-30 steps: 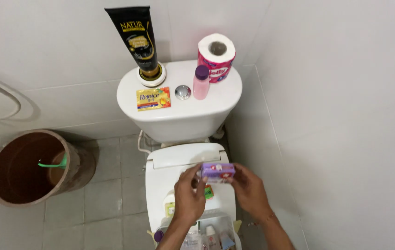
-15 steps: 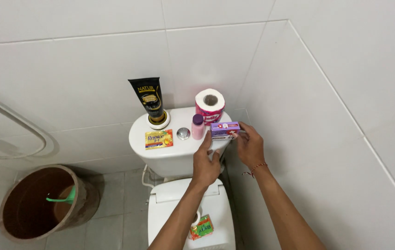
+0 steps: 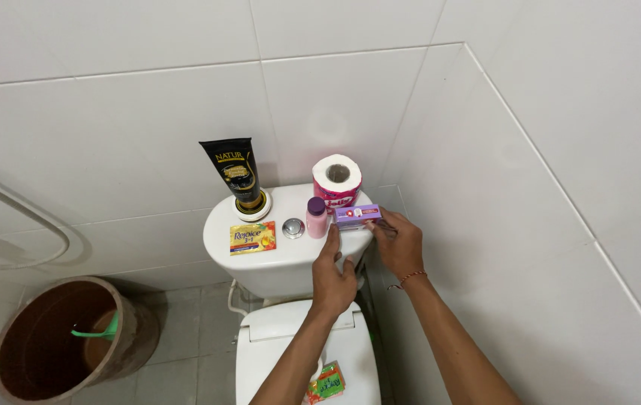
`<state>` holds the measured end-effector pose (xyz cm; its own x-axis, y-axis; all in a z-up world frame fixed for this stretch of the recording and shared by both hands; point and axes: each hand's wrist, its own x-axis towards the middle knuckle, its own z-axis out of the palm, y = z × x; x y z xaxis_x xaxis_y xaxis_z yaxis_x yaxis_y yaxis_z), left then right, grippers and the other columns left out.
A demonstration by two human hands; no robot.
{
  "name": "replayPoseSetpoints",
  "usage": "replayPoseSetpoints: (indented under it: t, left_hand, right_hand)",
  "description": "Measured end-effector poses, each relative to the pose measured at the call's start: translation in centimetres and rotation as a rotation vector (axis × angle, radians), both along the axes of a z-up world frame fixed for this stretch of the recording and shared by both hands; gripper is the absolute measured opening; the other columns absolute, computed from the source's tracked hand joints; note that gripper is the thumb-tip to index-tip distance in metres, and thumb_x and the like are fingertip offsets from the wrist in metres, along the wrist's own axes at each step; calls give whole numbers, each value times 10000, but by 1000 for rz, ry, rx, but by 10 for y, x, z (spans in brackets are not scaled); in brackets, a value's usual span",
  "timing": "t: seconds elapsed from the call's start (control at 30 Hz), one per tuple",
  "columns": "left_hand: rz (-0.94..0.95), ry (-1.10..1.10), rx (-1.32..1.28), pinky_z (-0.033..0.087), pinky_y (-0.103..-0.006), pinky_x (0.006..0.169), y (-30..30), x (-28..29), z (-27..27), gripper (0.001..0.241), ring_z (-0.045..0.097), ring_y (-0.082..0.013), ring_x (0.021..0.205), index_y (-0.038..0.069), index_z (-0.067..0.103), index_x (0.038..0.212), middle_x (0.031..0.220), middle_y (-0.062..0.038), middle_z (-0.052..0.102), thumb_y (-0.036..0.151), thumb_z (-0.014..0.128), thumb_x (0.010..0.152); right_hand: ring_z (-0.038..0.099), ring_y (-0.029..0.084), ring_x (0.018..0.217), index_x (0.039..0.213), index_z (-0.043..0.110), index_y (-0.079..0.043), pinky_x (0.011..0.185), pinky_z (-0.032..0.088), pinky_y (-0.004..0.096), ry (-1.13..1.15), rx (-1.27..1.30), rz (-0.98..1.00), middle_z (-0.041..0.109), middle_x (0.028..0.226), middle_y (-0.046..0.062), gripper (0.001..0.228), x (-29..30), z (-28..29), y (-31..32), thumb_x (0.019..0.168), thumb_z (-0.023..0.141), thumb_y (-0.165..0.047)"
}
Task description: The person carries a basket of toiletries into the bathroom, takes items out one at a time and arranges them on the toilet tank, then carries the basket out and places it on a metal rack. They then pick up a yellow cloth and hold it near the sink.
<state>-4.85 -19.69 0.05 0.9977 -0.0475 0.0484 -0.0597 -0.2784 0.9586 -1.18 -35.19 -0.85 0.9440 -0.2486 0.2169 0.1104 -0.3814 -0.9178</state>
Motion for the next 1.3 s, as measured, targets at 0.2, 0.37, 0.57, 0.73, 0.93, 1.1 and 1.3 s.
replayPoseSetpoints:
  t: [0.2,0.37,0.57,0.73,0.93,1.1,1.3]
  left_hand:
    - [26,-75,-5,470,-374,1096,0,-1,-10,668,514,-353,1395,-66,343,1525,1575,-244,420,-65,539,887]
    - [34,-90,2,456,-380,1105,0,-4,-6,662,501,-367,1399,-86,348,1517,1552,-267,438,-71,532,881]
    - [52,-114,32,413,-384,1139,0,-7,-7,650,488,-379,1411,-109,373,1497,1530,-296,457,-84,524,865]
    - [51,-141,31,359,-384,1180,0,-8,-11,638,448,-390,1437,-120,392,1486,1532,-314,445,-102,510,859]
    - [101,-85,26,498,-361,1042,5,-13,-1,592,641,-358,1257,-98,454,1451,1465,-292,533,-90,500,860]
    - [71,19,19,559,-354,933,10,-16,14,559,737,-325,1102,-49,488,1446,1329,-270,646,-49,511,887]
    - [51,-233,17,509,-382,1041,10,-12,-10,523,653,-386,1239,-135,481,1424,1370,-350,592,-85,521,905]
  right_hand:
    - [745,176,1020,1254,707,-30,879,626,275,0,-56,16,742,1158,118,355,2,2,3,901,733,-60]
    - [752,226,979,1261,699,-30,834,613,309,-61,-156,14,738,1124,149,346,-1,-3,4,915,701,-32]
    - [738,299,975,1227,710,-19,841,588,356,-134,-300,6,736,1110,176,291,-6,-8,4,938,680,-30]
    - [743,276,993,1340,638,3,869,594,336,-96,-224,22,728,1096,179,395,-11,-2,11,947,649,-34]
    - [728,258,1088,1400,557,68,944,587,330,-150,-128,-37,696,1219,198,457,-20,-14,17,963,632,-39]
    - [721,258,1107,1375,582,51,933,596,330,-132,-115,-50,694,1244,197,419,-32,1,28,971,633,-51]
    - [718,258,1108,1387,578,49,944,602,330,-133,-107,-62,678,1269,194,423,-33,-2,31,977,621,-45]
